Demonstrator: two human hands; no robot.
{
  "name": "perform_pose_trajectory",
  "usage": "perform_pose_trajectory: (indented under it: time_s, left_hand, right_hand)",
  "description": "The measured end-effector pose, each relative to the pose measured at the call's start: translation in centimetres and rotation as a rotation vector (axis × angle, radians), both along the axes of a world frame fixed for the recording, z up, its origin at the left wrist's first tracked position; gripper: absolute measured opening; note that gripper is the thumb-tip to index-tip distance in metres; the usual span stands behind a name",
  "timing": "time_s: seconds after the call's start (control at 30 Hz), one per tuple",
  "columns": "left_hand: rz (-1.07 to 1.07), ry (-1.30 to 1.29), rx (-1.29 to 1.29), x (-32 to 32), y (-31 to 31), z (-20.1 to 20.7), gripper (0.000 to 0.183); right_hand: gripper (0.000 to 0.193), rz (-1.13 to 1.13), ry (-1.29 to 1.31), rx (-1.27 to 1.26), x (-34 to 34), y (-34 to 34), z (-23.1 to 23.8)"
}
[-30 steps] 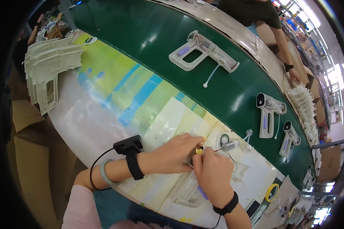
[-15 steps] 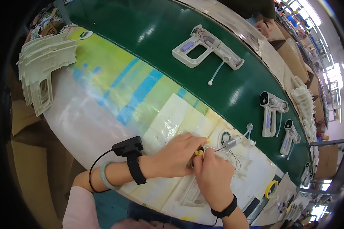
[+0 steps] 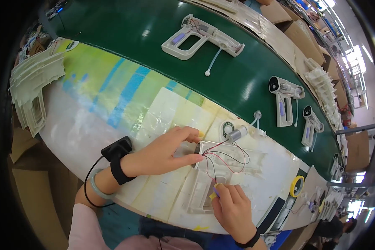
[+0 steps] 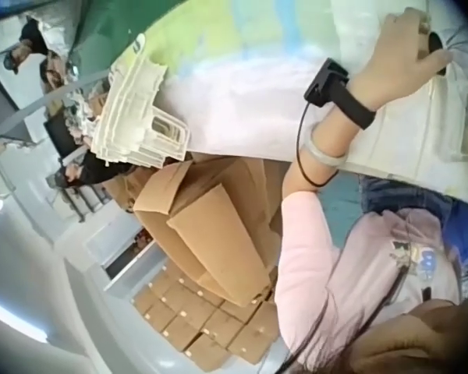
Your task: The person assembles a toy gun by placing a battery, motor, and circuit board into the plastic housing. They route a tube through the shell, secure components with tape, and fit the housing halves together before placing it on the conveyor belt.
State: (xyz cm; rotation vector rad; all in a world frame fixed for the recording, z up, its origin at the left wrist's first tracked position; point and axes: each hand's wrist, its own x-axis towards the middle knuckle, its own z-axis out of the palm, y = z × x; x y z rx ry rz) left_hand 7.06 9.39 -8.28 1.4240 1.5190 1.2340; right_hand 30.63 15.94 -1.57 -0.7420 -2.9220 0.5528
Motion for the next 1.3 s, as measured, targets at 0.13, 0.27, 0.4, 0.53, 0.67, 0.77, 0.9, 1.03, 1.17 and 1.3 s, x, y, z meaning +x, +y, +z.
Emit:
perform_pose_trajectory:
  time_s: [0.13,0.27,0.4,0.53,0.67,0.77,0.9,1.03,1.17,1.3]
  left_hand:
    - [0.027,0.002,0.003,0.0,-0.1,-0.1,0.051]
    - [0.023,0.002,-0.030,0.0,-0.2,-0.1,0.052]
    - [0.015,0.021,-0.018,0.1,-0.1,-0.1,0.052]
    - [0.009,0.024,-0.016,0.2,-0.1,-0.1,0.051]
    - [0.013,0.030,-0.019,0.2,-0.1,-0.3,0.049]
    - [0.013,0.042,-0.014,0.2,-0.3,-0.4,0.048]
    - [0.003,0.059,-0.014,0.0,-0.1,-0.4,0.047]
    - [0.005,0.072,-0.015,0.1,0.0,-0.1,0.048]
    - [0.028,0.048,-0.002,0.3,0.0,-0.1,0.047]
    - [0.014,0.043,0.009,0.2,0.0,0.1,0.047]
  right_hand:
    - [0.035,-0.344,0.221,-0.545,-0.2,-1.2,0.8]
    - [0.034,-0.441,0.345,-0.840,-0.3,-1.7,-1.5]
    - [0.025,-0.466,0.300,-0.798,-0.3,-3.1,-3.1]
    - [0.015,-0.304,0.326,-0.363,-0.7,-3.4,-3.1]
    - [0.022,-0.165,0.158,-0.280,0.4,-3.7,-1.2]
    - [0.025,-0.073,0.115,-0.226,1.3,-3.5,-1.3]
    - [0.025,0.036,0.190,-0.250,1.5,-1.4,-1.7]
    - [0.021,-0.206,0.350,-0.264,-0.3,1.3,-2.5]
    - [0.019,-0.180,0.305,-0.223,-1.7,1.3,-3.5]
    - [0.020,-0.116,0.348,-0.077,-2.6,0.6,-4.1]
